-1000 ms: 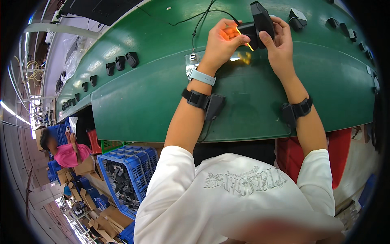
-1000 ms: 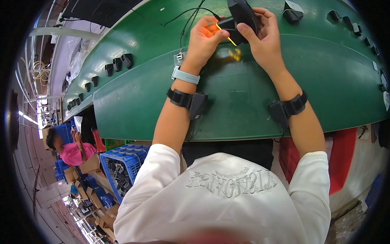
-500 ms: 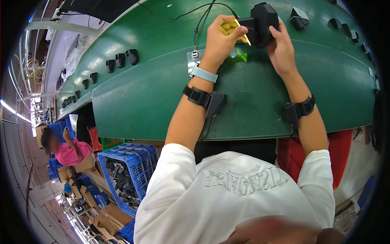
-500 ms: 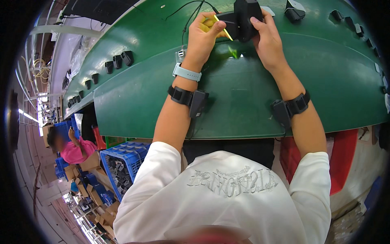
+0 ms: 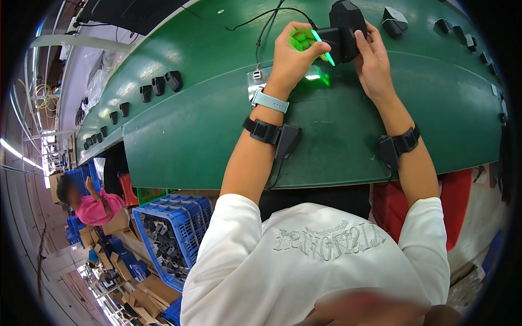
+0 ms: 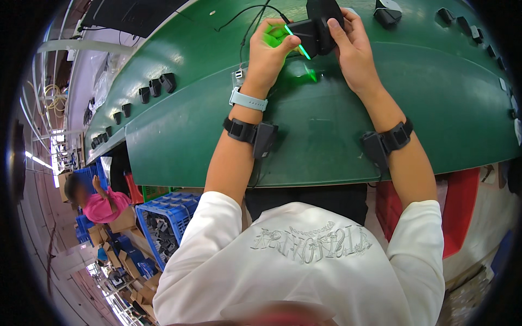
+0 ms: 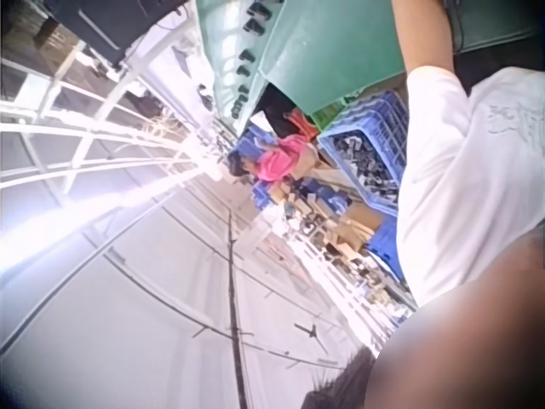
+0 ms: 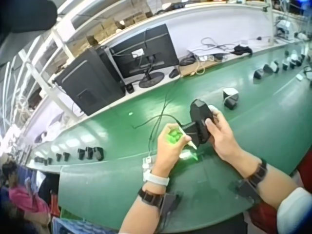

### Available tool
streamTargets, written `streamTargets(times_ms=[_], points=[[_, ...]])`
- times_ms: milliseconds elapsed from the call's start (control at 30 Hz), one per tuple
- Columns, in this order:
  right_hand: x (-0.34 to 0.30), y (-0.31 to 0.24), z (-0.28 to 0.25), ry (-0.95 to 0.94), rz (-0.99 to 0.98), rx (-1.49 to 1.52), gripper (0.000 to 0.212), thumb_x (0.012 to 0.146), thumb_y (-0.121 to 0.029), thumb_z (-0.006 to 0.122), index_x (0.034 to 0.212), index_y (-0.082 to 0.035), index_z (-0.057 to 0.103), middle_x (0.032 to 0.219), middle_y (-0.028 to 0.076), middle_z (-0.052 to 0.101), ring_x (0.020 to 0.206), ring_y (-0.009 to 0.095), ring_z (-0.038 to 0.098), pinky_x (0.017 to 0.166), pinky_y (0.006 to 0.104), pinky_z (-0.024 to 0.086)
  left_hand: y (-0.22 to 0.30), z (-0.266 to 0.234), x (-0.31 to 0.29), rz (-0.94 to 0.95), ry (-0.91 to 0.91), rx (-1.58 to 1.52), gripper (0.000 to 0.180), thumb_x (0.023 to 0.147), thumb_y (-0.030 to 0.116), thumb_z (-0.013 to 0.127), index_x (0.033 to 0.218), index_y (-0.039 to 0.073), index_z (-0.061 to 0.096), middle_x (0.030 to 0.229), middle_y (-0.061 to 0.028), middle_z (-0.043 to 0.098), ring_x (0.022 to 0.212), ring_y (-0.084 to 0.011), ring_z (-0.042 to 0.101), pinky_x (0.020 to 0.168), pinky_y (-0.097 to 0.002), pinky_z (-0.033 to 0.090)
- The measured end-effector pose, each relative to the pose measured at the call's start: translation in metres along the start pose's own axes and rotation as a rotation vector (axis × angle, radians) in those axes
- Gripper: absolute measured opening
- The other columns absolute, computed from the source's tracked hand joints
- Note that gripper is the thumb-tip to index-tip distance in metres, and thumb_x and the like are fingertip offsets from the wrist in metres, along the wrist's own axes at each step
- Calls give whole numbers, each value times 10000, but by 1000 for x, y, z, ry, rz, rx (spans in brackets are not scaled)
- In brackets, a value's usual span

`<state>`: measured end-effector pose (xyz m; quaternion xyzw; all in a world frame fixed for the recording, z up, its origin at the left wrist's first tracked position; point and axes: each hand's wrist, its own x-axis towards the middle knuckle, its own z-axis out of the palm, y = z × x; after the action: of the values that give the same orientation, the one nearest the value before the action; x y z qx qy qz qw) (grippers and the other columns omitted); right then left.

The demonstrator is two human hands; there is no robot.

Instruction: Testing computer mice by connecting them to ports on a specialized testing station and checking light indicators.

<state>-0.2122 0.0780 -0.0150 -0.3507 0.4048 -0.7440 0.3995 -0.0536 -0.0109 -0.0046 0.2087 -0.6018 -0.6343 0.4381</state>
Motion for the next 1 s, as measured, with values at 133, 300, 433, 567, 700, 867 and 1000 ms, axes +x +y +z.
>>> streamTargets(times_ms=[133, 300, 433, 567, 700, 867, 1000], points=[[-2, -3, 3, 1, 31, 85, 368, 1082, -236, 480, 1397, -52, 427, 1251, 31, 579, 1157, 117, 577, 995, 290, 468, -5, -6, 2, -39, -23, -170, 406, 845, 92, 813, 1141, -28, 562, 931, -116, 686, 835, -184, 687, 716, -326, 602], [-3, -6, 2, -7, 62, 175, 352, 1092, -264, 448, 1384, -67, 438, 1205, 19, 608, 1128, 98, 591, 974, 282, 478, -5, -9, 2, -81, -88, -294, 451, 855, 151, 816, 1197, -27, 583, 957, -111, 686, 870, -171, 674, 745, -331, 612], [-3, -3, 2, -35, 39, 147, 376, 1090, -263, 453, 1400, -53, 421, 1260, 37, 580, 1156, 116, 579, 987, 292, 474, 0, -9, -1, -28, -66, -185, 443, 830, 101, 827, 1183, -22, 587, 956, -112, 688, 862, -171, 676, 747, -327, 613], [-1, 4, 0, -61, -144, -130, 435, 1062, -235, 531, 1420, -29, 394, 1358, 82, 513, 1219, 146, 537, 1019, 301, 454, 10, -2, -3, -26, -25, -22, 445, 767, 42, 860, 1122, -10, 597, 1008, -117, 690, 899, -168, 672, 766, -324, 602], [-3, 0, 0, -39, -279, -325, 522, 1011, -186, 625, 1433, -21, 365, 1399, 112, 474, 1243, 170, 516, 1048, 317, 436, 2, -9, 1, 87, -53, 165, 475, 714, 32, 890, 1085, 5, 595, 1072, -116, 681, 932, -158, 653, 800, -308, 577], [-12, -3, 11, -151, -490, -331, 718, 894, -94, 761, 1454, -20, 317, 1424, 128, 457, 1306, 233, 492, 1111, 365, 405, 14, -5, -4, -176, -89, -161, 521, 660, 10, 906, 1070, 28, 585, 1120, -75, 646, 974, -140, 610, 872, -280, 535], [-14, -10, 8, -181, -643, -603, 781, 797, -126, 853, 1421, -42, 390, 1433, 139, 461, 1311, 259, 504, 1106, 382, 423, 0, -14, -2, -163, -114, -135, 559, 674, -18, 886, 1135, 28, 574, 1133, -61, 624, 1017, -152, 611, 888, -285, 535]])
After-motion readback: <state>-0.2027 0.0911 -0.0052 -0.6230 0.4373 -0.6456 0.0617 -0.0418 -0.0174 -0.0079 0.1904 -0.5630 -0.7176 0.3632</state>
